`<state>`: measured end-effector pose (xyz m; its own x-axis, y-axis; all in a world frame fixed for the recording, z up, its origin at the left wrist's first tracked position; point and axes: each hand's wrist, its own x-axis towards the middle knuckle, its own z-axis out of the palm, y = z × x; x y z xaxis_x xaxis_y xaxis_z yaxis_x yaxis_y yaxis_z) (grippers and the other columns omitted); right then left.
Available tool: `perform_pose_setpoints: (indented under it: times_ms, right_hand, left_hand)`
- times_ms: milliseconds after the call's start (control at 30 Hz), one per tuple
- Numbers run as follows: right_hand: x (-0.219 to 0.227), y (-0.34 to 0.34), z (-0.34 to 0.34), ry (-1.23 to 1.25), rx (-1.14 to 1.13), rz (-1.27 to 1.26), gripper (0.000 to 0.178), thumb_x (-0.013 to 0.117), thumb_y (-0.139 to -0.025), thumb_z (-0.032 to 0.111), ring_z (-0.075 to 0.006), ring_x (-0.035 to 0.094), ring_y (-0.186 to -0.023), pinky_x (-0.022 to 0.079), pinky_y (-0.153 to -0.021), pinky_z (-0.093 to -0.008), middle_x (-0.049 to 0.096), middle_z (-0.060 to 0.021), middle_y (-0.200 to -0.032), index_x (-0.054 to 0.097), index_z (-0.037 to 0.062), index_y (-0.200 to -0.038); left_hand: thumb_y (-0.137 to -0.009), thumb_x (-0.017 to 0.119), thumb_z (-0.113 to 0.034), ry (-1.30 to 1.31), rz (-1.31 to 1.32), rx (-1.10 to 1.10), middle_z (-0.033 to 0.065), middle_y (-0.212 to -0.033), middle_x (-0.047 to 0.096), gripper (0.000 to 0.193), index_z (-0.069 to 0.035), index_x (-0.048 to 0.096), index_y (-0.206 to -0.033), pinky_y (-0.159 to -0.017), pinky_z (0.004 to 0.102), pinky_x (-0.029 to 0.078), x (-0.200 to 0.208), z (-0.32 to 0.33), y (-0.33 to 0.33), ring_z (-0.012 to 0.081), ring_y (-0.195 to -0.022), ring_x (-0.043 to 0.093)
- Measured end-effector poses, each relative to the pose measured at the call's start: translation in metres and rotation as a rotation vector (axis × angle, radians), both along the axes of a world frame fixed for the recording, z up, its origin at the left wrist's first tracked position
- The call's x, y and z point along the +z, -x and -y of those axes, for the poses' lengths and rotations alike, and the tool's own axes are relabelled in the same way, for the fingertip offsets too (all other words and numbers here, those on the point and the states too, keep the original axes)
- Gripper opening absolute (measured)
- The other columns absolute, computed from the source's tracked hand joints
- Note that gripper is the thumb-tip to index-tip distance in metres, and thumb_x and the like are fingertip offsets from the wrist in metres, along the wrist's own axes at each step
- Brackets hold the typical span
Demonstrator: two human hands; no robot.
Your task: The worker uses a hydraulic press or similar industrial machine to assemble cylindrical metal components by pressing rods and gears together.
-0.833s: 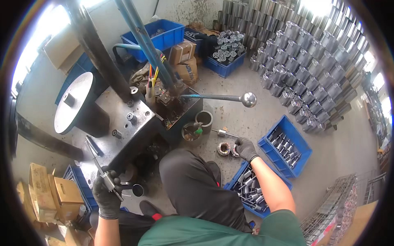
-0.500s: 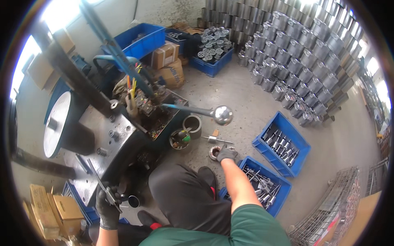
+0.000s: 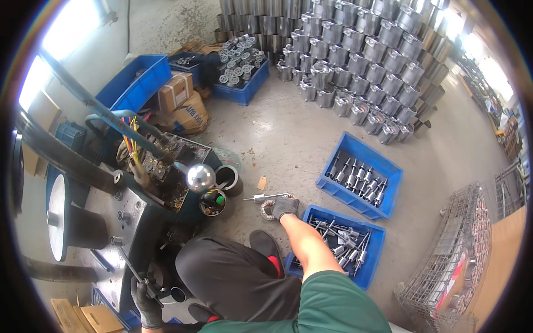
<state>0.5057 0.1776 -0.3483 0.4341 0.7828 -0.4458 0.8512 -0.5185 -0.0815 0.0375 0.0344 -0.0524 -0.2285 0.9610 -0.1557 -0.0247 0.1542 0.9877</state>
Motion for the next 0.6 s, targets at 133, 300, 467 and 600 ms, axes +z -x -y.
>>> perform_pose_setpoints:
  times_ms: [133, 300, 467, 600]
  right_hand:
    - [0.022, -0.06, 0.031, -0.294, -0.071, -0.41, 0.036, 0.067, -0.085, 0.039, -0.032, 0.073, -0.099, 0.055, -0.085, -0.0456, 0.075, -0.016, -0.107, 0.076, 0.0121, -0.106]
    - [0.093, -0.069, 0.071, -0.953, -0.053, -0.583, 0.024, 0.066, -0.091, 0.018, -0.0325, 0.071, -0.09, 0.055, -0.082, -0.0434, 0.074, -0.0177, -0.099, 0.07, 0.0047, -0.11]
    - [0.207, -0.151, 0.185, -1.12, -0.234, -0.807, 0.035, 0.068, -0.099, 0.037, -0.011, 0.064, -0.084, 0.054, -0.077, -0.029, 0.07, -0.0017, -0.093, 0.068, 0.0032, -0.107]
    - [0.301, -0.267, 0.293, -0.902, -0.064, -0.216, 0.017, 0.058, -0.1, 0.009, -0.0176, 0.069, -0.091, 0.056, -0.082, -0.0341, 0.072, -0.006, -0.099, 0.067, 0.0043, -0.114]
  left_hand:
    - [-0.085, 0.074, -0.036, 0.047, -0.03, -0.033, 0.0074, -0.088, 0.06, 0.054, 0.0, 0.056, -0.121, -0.06, 0.0295, 0.051, 0.0, -0.006, -0.015, 0.0158, -0.067, 0.062]
    - [-0.088, 0.069, -0.023, 0.136, -0.06, -0.144, 0.013, -0.116, 0.065, 0.057, -0.011, 0.051, -0.14, -0.067, 0.0506, 0.064, -0.033, 0.006, 0.058, 0.0295, -0.097, 0.067]
    - [-0.089, 0.068, -0.024, 0.088, -0.068, -0.17, 0.0152, -0.11, 0.065, 0.053, 0.0, 0.054, -0.134, -0.066, 0.0369, 0.059, -0.011, 0.002, 0.025, 0.0229, -0.082, 0.065]
    - [-0.092, 0.068, -0.024, 0.166, -0.198, -0.197, 0.0146, -0.098, 0.065, 0.051, 0.004, 0.054, -0.132, -0.063, 0.0318, 0.053, 0.033, 0.002, -0.024, 0.0194, -0.073, 0.06]
